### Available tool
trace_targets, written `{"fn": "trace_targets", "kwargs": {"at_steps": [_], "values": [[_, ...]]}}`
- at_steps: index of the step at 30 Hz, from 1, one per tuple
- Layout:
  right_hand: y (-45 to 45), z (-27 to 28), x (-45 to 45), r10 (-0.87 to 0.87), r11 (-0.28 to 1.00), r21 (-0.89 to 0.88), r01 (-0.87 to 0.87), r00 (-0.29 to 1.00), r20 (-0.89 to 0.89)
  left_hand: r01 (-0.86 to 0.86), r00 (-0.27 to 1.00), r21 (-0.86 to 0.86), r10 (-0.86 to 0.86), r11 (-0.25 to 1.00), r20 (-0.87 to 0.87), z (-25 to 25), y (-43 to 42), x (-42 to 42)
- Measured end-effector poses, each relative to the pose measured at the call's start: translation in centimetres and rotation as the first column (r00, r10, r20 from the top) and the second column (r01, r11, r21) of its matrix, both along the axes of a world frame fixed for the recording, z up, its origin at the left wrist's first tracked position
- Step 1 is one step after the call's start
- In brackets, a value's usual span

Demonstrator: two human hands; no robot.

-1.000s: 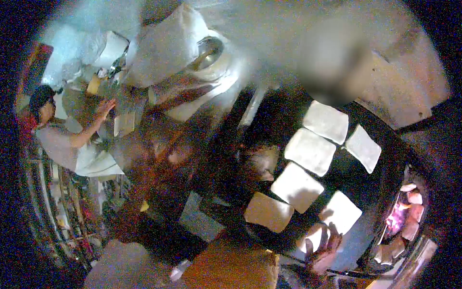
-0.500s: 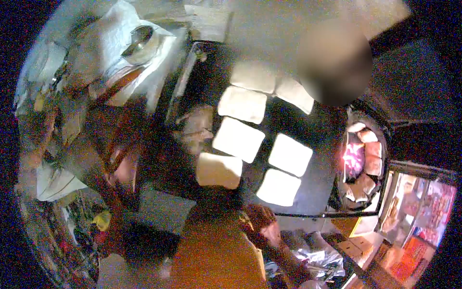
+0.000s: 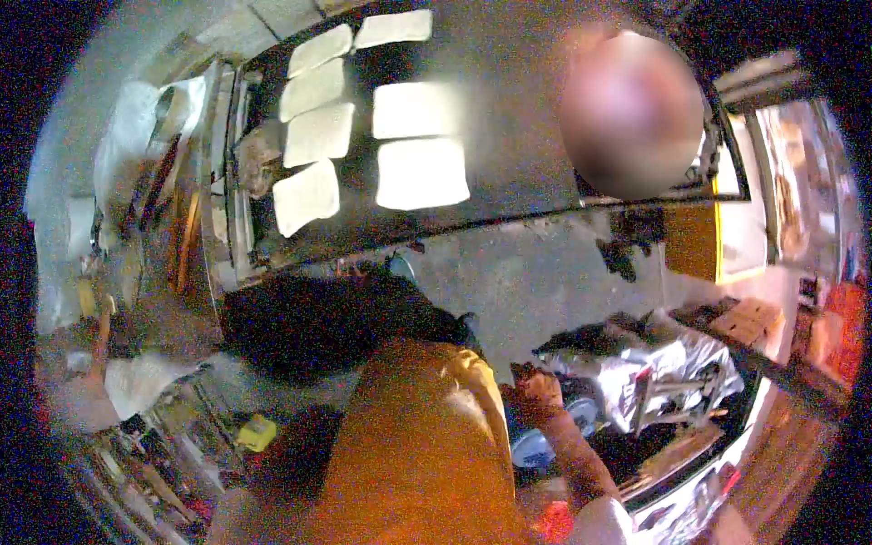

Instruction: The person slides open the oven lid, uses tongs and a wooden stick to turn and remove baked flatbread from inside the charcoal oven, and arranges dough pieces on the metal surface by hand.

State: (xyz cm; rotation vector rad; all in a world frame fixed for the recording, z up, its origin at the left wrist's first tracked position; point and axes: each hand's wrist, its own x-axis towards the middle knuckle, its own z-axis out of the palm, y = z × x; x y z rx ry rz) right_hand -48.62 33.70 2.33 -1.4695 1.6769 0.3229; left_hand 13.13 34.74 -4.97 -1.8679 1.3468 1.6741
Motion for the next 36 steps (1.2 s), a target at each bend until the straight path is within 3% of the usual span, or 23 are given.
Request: {"fn": "trace_targets", "kwargs": {"at_steps": [1, 3, 5, 6, 7, 10, 12, 13, 15, 16, 18, 20, 21, 23, 25, 26, 28, 29, 31, 33, 36], "values": [[0.7, 1.2, 0.1, -0.104, 0.985, 0.137, 0.105, 0.995, -0.012, 0.034, 0.999, -0.016, -0.034, 0.999, -0.01, 0.0, -0.4, -0.5], [5.7, -0.9, 0.1, -0.141, 0.988, 0.073, 0.139, 0.99, 0.016, 0.091, 0.995, -0.068, -0.093, 0.993, -0.027, 0.2, -2.5, -1.2], [12.1, -5.4, 0.7, -0.168, 0.979, -0.107, 0.173, 0.984, 0.054, -0.078, 0.997, -0.098, 0.076, 0.992, -0.03, -0.7, -5.6, -1.4], [15.4, -7.6, 1.0, -0.174, 0.963, -0.196, 0.185, 0.982, 0.072, -0.334, 0.943, -0.088, 0.333, 0.938, -0.024, -2.0, -6.9, -1.0], [14.9, -6.7, 2.3, -0.255, 0.959, -0.11, 0.26, 0.965, 0.057, -0.319, 0.948, -0.097, 0.319, 0.943, -0.017, -1.6, -8.7, -1.4], [13.0, -5.1, 5.6, -0.424, 0.898, -0.074, 0.434, 0.898, 0.12, -0.135, 0.991, -0.208, 0.134, 0.969, -0.018, -0.2, -15.1, -4.3], [15.2, -8.0, 7.4, -0.355, 0.931, -0.031, 0.364, 0.922, 0.154, -0.028, 0.998, -0.337, 0.007, 0.941, -0.063, 1.7, -17.0, -7.6], [16.6, -10.0, 8.4, -0.325, 0.943, -0.021, 0.333, 0.932, 0.16, -0.02, 0.998, -0.323, 0.002, 0.946, -0.057, 2.6, -17.8, -8.3], [17.4, -12.9, 10.1, -0.312, 0.95, 0.053, 0.307, 0.936, 0.164, 0.239, 0.97, -0.466, -0.229, 0.852, 0.079, 4.8, -19.7, -9.2], [16.7, -13.9, 11.2, -0.32, 0.948, 0.065, 0.313, 0.934, 0.159, 0.244, 0.969, -0.465, -0.234, 0.851, 0.08, 7.0, -21.2, -9.8], [14.5, -15.8, 13.5, -0.356, 0.935, 0.059, 0.351, 0.924, 0.141, 0.656, 0.729, -0.639, -0.558, 0.402, 0.397, 11.8, -24.6, -10.3], [11.6, -17.1, 16.4, -0.395, 0.919, 0.063, 0.39, 0.909, 0.13, 0.67, 0.681, -0.674, -0.621, 0.312, 0.389, 13.3, -28.1, -7.5], [9.4, -17.4, 18.0, -0.421, 0.907, 0.068, 0.415, 0.897, 0.137, 0.688, 0.629, -0.696, -0.647, 0.205, 0.431, 13.0, -29.6, -4.9], [5.9, -19.6, 21.9, -0.447, 0.895, 0.075, 0.44, 0.884, 0.14, 0.764, 0.534, -0.624, -0.707, 0.167, 0.464, 13.4, -32.5, -1.6], [4.4, -26.9, 26.5, -0.437, 0.899, 0.086, 0.428, 0.891, 0.127, 0.784, 0.48, -0.605, -0.753, 0.138, 0.45, 12.2, -34.4, 1.9], [4.7, -32.5, 29.6, -0.357, 0.93, -0.017, 0.366, 0.915, 0.188, 0.818, 0.427, -0.563, -0.777, 0.115, 0.462, 11.8, -35.0, 3.2], [2.9, -36.9, 33.6, -0.288, 0.94, -0.108, 0.322, 0.924, 0.254, 0.86, 0.353, -0.503, -0.81, 0.085, 0.467, 11.1, -35.8, 5.0], [-0.6, -36.1, 35.0, -0.306, 0.946, -0.024, 0.323, 0.916, 0.261, 0.874, 0.239, -0.482, -0.807, -0.064, 0.54, 10.6, -35.9, 5.6], [-7.4, -33.0, 36.4, -0.253, 0.965, 0.142, 0.222, 0.933, 0.256, 0.87, 0.114, -0.446, -0.796, -0.209, 0.595, 9.6, -35.9, 7.4], [-12.0, -34.7, 38.0, -0.173, 0.97, 0.212, 0.118, 0.95, 0.261, 0.853, 0.221, -0.509, -0.806, -0.113, 0.549, 9.1, -35.6, 9.5], [-14.1, -39.9, 42.3, -0.309, 0.951, 0.13, 0.281, 0.899, 0.311, 0.869, 0.304, -0.495, -0.762, -0.025, 0.571, 9.5, -35.2, 9.6]]}}
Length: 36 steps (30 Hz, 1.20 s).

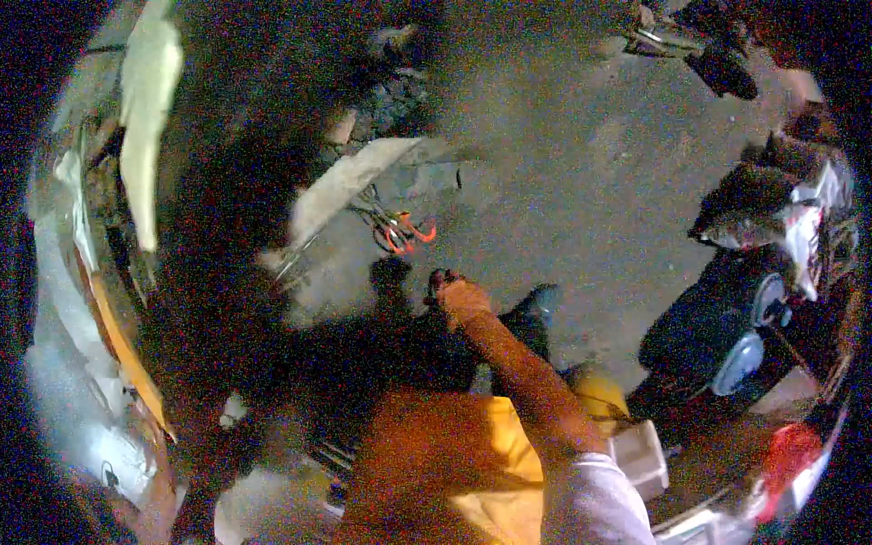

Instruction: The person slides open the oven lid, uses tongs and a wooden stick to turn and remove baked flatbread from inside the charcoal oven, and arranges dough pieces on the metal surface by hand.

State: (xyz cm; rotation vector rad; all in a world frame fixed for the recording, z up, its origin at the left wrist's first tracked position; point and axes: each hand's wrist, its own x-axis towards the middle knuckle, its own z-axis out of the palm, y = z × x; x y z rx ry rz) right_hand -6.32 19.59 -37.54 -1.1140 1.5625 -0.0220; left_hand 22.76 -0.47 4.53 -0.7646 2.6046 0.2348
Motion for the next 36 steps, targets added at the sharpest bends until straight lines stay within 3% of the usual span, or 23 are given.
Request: {"fn": "trace_targets", "kwargs": {"at_steps": [2, 3, 4, 5, 8, 10, 12, 13, 16, 18, 20, 21, 23, 24, 25, 27, 28, 29, 30, 31, 34, 36], "values": [[-1.6, -2.5, 2.1, -0.029, 0.993, -0.12, 0.018, 0.996, -0.086, -0.013, 1.0, -0.031, 0.013, 0.999, 0.001, 0.3, 0.1, -0.8], [-3.0, -2.1, 1.7, 0.139, 0.978, -0.146, -0.152, 0.986, -0.095, -0.009, 1.0, -0.04, 0.008, 0.999, -0.003, 0.7, 0.3, -1.1], [-3.4, -3.5, 2.5, 0.135, 0.976, -0.159, -0.147, 0.987, -0.082, -0.009, 1.0, -0.049, 0.009, 0.999, -0.004, 1.1, 0.7, -1.4], [-3.7, -4.9, 3.4, 0.015, 0.99, -0.139, -0.029, 0.995, -0.104, -0.013, 1.0, -0.062, 0.013, 0.998, -0.003, 1.4, 1.2, -1.5], [-4.6, -8.2, 5.0, 0.13, 0.93, -0.263, -0.258, 0.897, -0.423, -0.041, 0.992, -0.058, 0.034, 0.998, -0.12, 1.7, 1.7, -0.7], [-5.9, -6.4, 2.9, 0.021, 0.974, -0.206, -0.092, 0.946, -0.324, -0.099, 0.989, -0.07, 0.09, 0.993, -0.12, 1.6, 2.2, -1.1], [-5.8, -12.5, 4.5, -0.077, 0.984, -0.175, 0.038, 0.973, -0.218, -0.152, 0.98, -0.074, 0.141, 0.986, -0.142, 1.8, 3.0, -1.4], [-5.6, -15.1, 5.3, -0.104, 0.96, -0.279, 0.025, 0.956, -0.273, -0.179, 0.975, -0.076, 0.166, 0.981, -0.147, 1.9, 3.1, -1.8], [-5.5, -17.2, 3.3, -0.234, 0.905, -0.396, 0.157, 0.96, -0.155, -0.239, 0.964, -0.096, 0.224, 0.966, -0.141, 3.0, 4.5, -5.1], [-5.9, -18.7, 3.0, -0.216, 0.924, -0.339, 0.175, 0.973, -0.087, -0.296, 0.947, -0.091, 0.28, 0.951, -0.157, 2.1, 4.5, -5.3], [-7.4, -15.9, 2.1, -0.165, 0.947, -0.295, 0.127, 0.981, -0.106, -0.329, 0.933, -0.094, 0.308, 0.94, -0.186, 1.8, 4.7, -5.7], [-7.1, -11.7, 1.9, -0.223, 0.973, -0.081, 0.218, 0.973, -0.055, -0.277, 0.943, -0.053, 0.262, 0.959, -0.204, 2.0, 3.4, -5.1], [-6.5, -4.6, 1.3, -0.313, 0.949, 0.048, 0.31, 0.947, 0.068, -0.287, 0.936, -0.034, 0.272, 0.957, -0.225, 1.6, 2.4, -6.1], [-5.1, -2.4, 1.0, -0.316, 0.945, -0.037, 0.324, 0.938, 0.14, -0.291, 0.932, -0.025, 0.277, 0.956, -0.235, 1.4, 1.9, -6.6], [-2.9, -3.8, 3.1, -0.482, 0.841, 0.024, 0.541, 0.727, 0.489, -0.19, 0.943, -0.003, 0.182, 0.982, -0.279, 1.4, 1.2, -7.1], [0.4, 1.4, 1.3, -0.615, 0.656, 0.319, 0.684, 0.239, 0.752, -0.059, 0.924, 0.021, 0.062, 0.998, -0.378, 0.8, -0.1, -8.8], [2.2, 8.2, 3.2, -0.671, 0.614, 0.459, 0.642, 0.118, 0.732, -0.073, 0.937, 0.006, 0.071, 0.997, -0.341, 0.6, 1.3, -3.8], [4.9, 10.8, 2.5, -0.753, 0.559, 0.573, 0.6, 0.077, 0.654, -0.071, 0.958, 0.001, 0.069, 0.997, -0.28, 0.3, 1.8, -4.2], [7.5, 13.4, 2.1, -0.823, 0.488, 0.674, 0.555, 0.034, 0.567, -0.047, 0.945, 0.002, 0.045, 0.999, -0.324, -0.4, 1.8, -2.8], [11.1, 14.2, 2.6, -0.853, 0.394, 0.76, 0.517, -0.102, 0.512, -0.046, 0.948, 0.062, 0.063, 0.997, -0.312, -1.9, 1.3, -0.4], [21.4, 21.4, -2.5, -0.778, 0.11, 0.942, 0.317, -0.563, 0.28, 0.023, 0.977, 0.062, -0.009, 0.998, -0.214, 2.2, 2.7, -7.5], [23.0, 29.2, -4.3, -0.835, -0.048, 0.824, 0.564, -0.476, 0.277, 0.035, 0.98, -0.001, -0.035, 0.999, -0.198, 1.4, 0.8, -5.0]]}}
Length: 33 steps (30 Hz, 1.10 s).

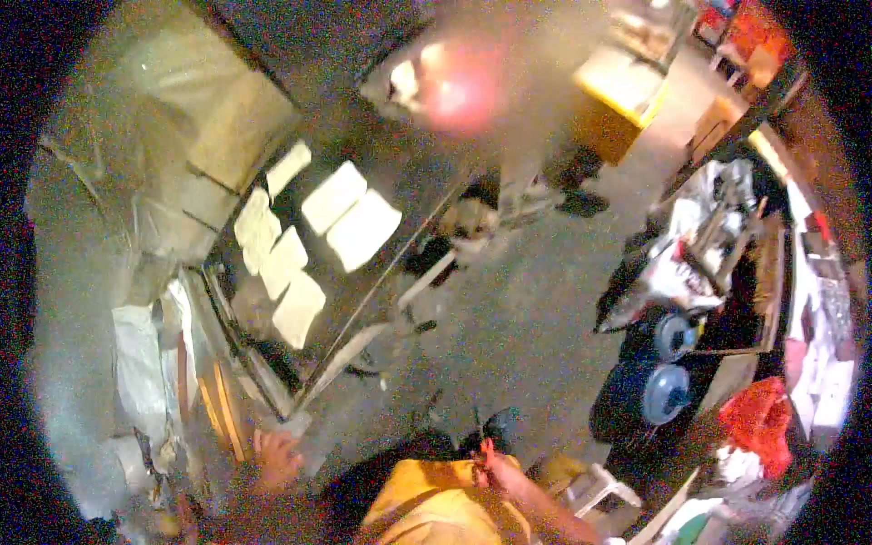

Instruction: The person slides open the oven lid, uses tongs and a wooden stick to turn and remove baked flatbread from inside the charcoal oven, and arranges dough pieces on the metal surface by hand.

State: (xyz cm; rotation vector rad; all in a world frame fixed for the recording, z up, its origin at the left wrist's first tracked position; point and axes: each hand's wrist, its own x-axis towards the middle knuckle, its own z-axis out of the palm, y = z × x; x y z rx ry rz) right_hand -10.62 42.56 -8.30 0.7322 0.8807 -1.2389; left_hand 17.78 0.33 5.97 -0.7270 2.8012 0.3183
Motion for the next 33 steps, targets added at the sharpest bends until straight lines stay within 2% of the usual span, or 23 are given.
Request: {"fn": "trace_targets", "kwargs": {"at_steps": [1, 3, 4, 6, 8, 10, 11, 12, 14, 15, 16, 17, 18, 19, 20, 22, 23, 25, 28, 29, 30, 32, 33], "values": [[1.7, 3.2, -1.9, -0.008, 1.0, -0.007, 0.008, 0.999, -0.039, 0.019, 0.999, -0.002, -0.019, 1.0, 0.04, 0.5, 0.1, 0.0], [4.6, 8.3, -4.6, -0.097, 0.991, 0.052, 0.123, 0.931, -0.353, 0.036, 0.988, -0.006, -0.034, 0.999, 0.153, 0.5, 0.0, 0.1], [5.5, 10.7, -6.4, -0.096, 0.992, 0.041, 0.12, 0.922, -0.374, 0.031, 0.991, -0.015, -0.029, 0.999, 0.13, 0.5, 0.4, -0.5], [6.8, 15.2, -10.3, 0.034, 0.994, 0.098, 0.053, 0.696, -0.718, -0.137, 0.96, -0.006, 0.134, 0.991, 0.245, 1.4, 1.6, -2.4], [7.5, 17.0, -13.8, 0.092, 0.994, 0.113, -0.011, 0.662, -0.744, -0.158, 0.975, -0.059, 0.165, 0.986, 0.15, 0.8, 3.4, -4.7], [7.2, 18.0, -16.4, 0.12, 0.989, 0.088, -0.116, 0.308, -0.944, -0.173, 0.98, -0.094, 0.181, 0.98, 0.078, 0.4, 6.3, -7.3], [6.1, 19.3, -18.0, 0.021, 0.995, -0.022, -0.093, 0.43, -0.903, -0.244, 0.967, 0.074, 0.236, 0.967, 0.096, 0.3, 7.7, -8.6], [4.2, 20.5, -19.3, 0.03, 0.995, -0.013, -0.098, 0.43, -0.902, -0.321, 0.946, 0.228, 0.3, 0.919, 0.124, 0.3, 9.2, -9.9], [0.2, 21.9, -21.9, -0.006, 0.998, 0.022, 0.065, 0.406, -0.914, -0.449, 0.893, 0.384, 0.394, 0.807, 0.216, -6.1, 10.7, -9.5], [-1.7, 23.5, -23.3, -0.053, 0.997, -0.032, 0.067, 0.329, -0.943, -0.509, 0.86, 0.42, 0.437, 0.751, 0.263, -10.4, 11.2, -8.7], [-2.0, 22.5, -24.7, -0.044, 0.998, -0.024, 0.066, 0.323, -0.945, -0.54, 0.842, 0.449, 0.458, 0.712, 0.286, -14.4, 11.5, -8.1], [-2.2, 20.9, -26.1, 0.091, 0.994, 0.1, 0.034, 0.211, -0.973, -0.502, 0.851, 0.589, 0.484, 0.633, 0.205, -19.0, 11.6, -6.0], [-2.7, 20.1, -28.1, 0.223, 0.974, 0.225, 0.016, 0.09, -0.971, -0.495, 0.853, 0.601, 0.482, 0.628, 0.199, -21.3, 10.6, -6.6], [-3.8, 21.4, -29.8, 0.301, 0.953, 0.301, -0.002, -0.027, -0.953, -0.026, 0.994, 0.485, 0.074, 0.874, -0.079, -22.5, 10.4, -6.6], [-3.5, 19.7, -31.0, 0.32, 0.947, 0.32, -0.009, -0.047, -0.946, -0.134, 0.985, 0.597, 0.175, 0.791, -0.01, -22.7, 10.0, -7.6], [-3.2, 19.2, -34.6, 0.571, 0.819, 0.554, -0.148, 0.129, -0.81, -0.507, 0.814, 0.757, 0.517, 0.411, 0.264, -22.7, 9.0, -11.0], [-3.0, 19.6, -36.0, 0.578, 0.814, 0.559, -0.159, 0.125, -0.807, -0.568, 0.742, 0.771, 0.585, 0.287, 0.329, -22.6, 8.7, -12.3], [-3.3, 21.6, -38.8, 0.551, 0.83, 0.505, -0.237, 0.201, -0.81, -0.607, 0.631, 0.786, 0.671, 0.113, 0.39, -22.7, 8.1, -15.5], [-3.7, 22.8, -43.1, 0.461, 0.877, 0.409, -0.251, 0.209, -0.862, -0.597, 0.53, 0.802, 0.736, -0.03, 0.422, -22.8, 8.6, -20.3], [-3.9, 23.5, -45.1, 0.378, 0.919, 0.3, -0.255, 0.354, -0.856, -0.587, 0.502, 0.807, 0.753, -0.065, 0.426, -22.8, 9.3, -22.0], [-5.4, 24.3, -47.6, 0.391, 0.912, 0.307, -0.27, 0.352, -0.85, -0.574, 0.475, 0.813, 0.769, -0.097, 0.428, -22.8, 10.2, -24.0], [-8.3, 25.0, -53.1, 0.296, 0.944, 0.212, -0.252, 0.37, -0.88, -0.542, 0.42, 0.825, 0.8, -0.157, 0.428, -23.0, 12.2, -28.0], [-9.5, 25.0, -56.5, 0.302, 0.923, 0.163, -0.349, 0.391, -0.869, -0.524, 0.391, 0.831, 0.815, -0.184, 0.427, -23.1, 13.1, -30.1]]}}
